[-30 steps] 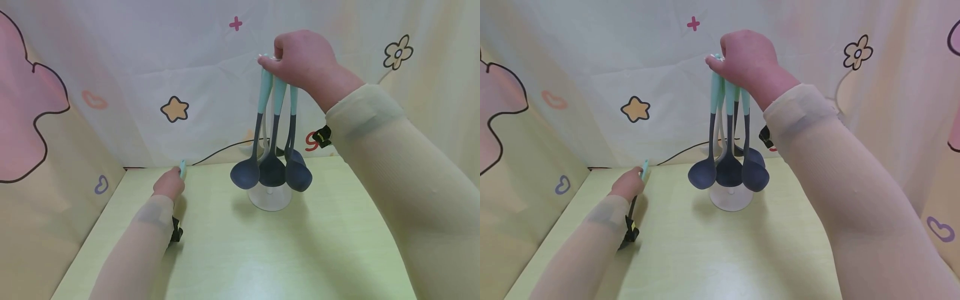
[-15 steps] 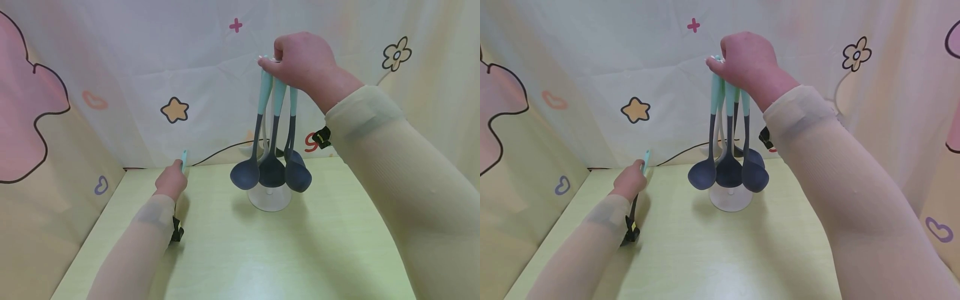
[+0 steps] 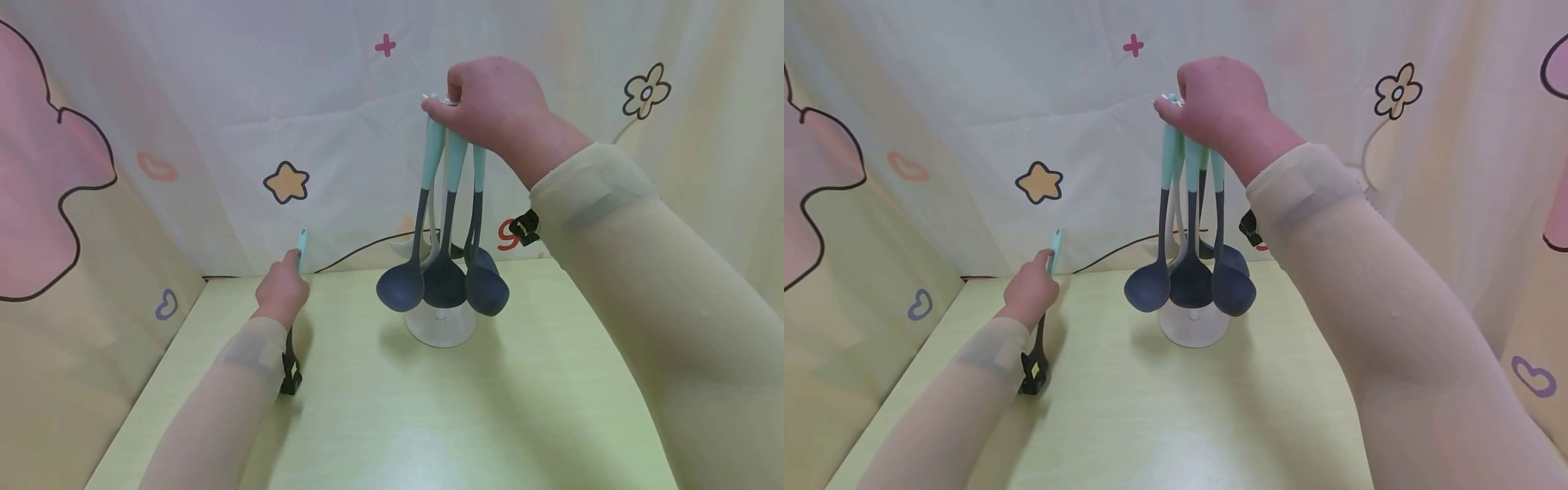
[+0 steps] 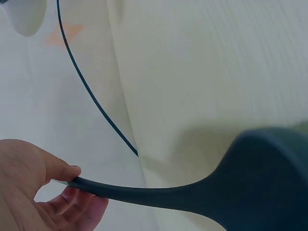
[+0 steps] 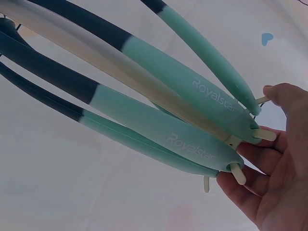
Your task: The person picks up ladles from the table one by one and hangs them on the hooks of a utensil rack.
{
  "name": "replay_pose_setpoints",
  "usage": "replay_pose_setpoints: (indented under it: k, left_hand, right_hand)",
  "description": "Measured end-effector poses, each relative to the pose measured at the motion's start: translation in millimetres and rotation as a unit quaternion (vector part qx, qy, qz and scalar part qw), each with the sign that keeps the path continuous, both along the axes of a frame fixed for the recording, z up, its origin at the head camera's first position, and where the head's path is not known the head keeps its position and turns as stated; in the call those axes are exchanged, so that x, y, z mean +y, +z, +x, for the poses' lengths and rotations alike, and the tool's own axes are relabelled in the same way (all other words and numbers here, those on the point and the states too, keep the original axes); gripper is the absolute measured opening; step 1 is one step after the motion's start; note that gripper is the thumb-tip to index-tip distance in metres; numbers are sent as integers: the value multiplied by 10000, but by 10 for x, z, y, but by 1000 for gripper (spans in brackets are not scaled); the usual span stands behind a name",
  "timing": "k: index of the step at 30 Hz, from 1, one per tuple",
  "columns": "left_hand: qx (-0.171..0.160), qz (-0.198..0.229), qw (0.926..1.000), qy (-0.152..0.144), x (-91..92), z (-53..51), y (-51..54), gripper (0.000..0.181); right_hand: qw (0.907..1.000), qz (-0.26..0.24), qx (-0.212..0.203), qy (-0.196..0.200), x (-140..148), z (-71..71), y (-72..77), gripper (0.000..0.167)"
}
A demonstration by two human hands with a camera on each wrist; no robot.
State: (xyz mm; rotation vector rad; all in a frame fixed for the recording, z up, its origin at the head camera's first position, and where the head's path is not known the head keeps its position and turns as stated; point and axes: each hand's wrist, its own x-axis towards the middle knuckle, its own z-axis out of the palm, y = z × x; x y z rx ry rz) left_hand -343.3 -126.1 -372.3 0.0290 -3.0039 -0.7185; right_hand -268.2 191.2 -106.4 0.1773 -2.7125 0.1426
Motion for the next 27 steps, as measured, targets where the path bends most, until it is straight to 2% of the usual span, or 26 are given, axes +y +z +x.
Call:
replay_pose_setpoints:
  k: [6,12,19,27]
  left_hand:
    - [123,187,9997,24,83,7,47,70]
    - [598,381,9975,-27,211,22,140,67]
    - [1009,682,9923,-223,379,88,271,65]
    - [1473,960,9830,-535,572,185,408,61]
  right_hand:
    - [10000,-9,1,-3,6,-9,-21,53]
    - [10000,-3,57,16,6,-12,-13,52]
    - [10000,4,88,20,-4,-1,-9,52]
    - [10000,4,85,14,-7,-6,-9,52]
